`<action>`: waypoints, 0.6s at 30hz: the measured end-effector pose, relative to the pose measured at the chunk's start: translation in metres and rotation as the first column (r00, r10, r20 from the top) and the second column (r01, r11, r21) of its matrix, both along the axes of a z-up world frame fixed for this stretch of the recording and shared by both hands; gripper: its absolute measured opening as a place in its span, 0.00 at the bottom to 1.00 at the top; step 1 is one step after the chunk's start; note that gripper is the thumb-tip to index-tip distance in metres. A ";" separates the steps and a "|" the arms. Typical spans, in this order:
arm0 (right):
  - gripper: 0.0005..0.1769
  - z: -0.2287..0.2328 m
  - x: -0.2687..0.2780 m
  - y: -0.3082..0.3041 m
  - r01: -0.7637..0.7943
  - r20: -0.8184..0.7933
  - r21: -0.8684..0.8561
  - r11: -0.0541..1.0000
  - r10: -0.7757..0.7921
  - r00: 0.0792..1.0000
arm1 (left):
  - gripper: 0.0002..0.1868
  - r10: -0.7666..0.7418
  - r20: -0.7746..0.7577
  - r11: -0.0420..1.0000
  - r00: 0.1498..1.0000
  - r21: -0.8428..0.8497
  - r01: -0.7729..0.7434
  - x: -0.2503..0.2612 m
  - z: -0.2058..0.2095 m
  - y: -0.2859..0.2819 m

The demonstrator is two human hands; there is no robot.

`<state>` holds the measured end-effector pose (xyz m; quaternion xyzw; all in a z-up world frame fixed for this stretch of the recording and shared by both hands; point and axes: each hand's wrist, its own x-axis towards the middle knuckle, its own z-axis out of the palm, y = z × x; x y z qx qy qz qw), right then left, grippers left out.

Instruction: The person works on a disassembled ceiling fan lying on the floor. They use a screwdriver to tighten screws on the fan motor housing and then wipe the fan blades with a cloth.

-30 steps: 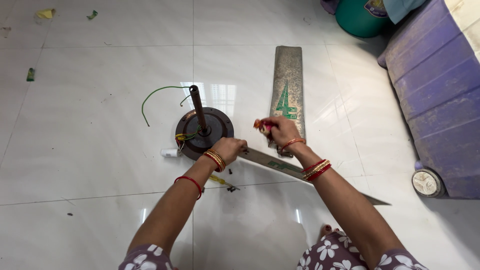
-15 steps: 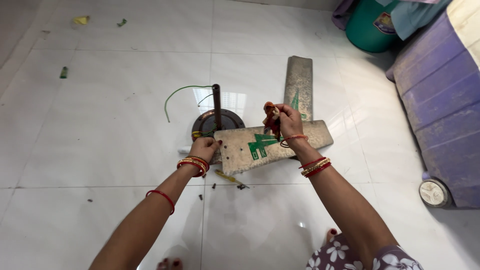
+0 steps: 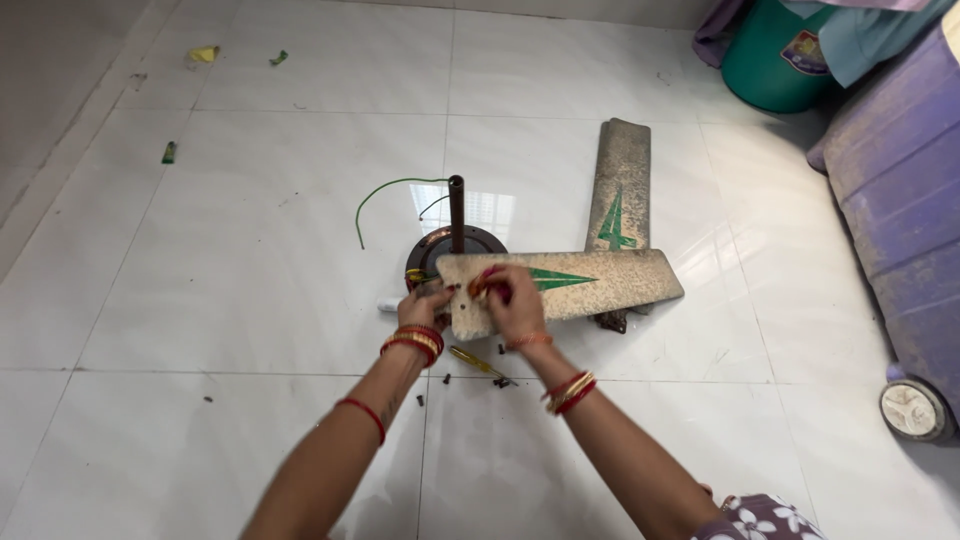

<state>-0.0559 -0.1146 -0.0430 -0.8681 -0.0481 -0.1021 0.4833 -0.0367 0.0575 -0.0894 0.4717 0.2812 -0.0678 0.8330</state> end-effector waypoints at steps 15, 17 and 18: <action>0.17 -0.038 0.011 -0.020 0.286 0.358 -0.597 0.750 -0.071 0.931 | 0.17 0.220 -0.062 0.960 0.973 -0.162 -0.228 -0.027 0.002 -0.007; 0.22 -0.045 0.016 -0.015 0.417 0.424 -0.599 0.683 -0.171 0.889 | 0.18 0.200 0.012 0.955 0.980 -0.224 -0.193 -0.023 -0.003 -0.004; 0.19 -0.047 0.014 -0.008 0.277 0.303 -0.566 0.776 -0.117 0.946 | 0.18 0.199 0.020 0.952 0.980 -0.243 -0.188 -0.020 -0.007 -0.002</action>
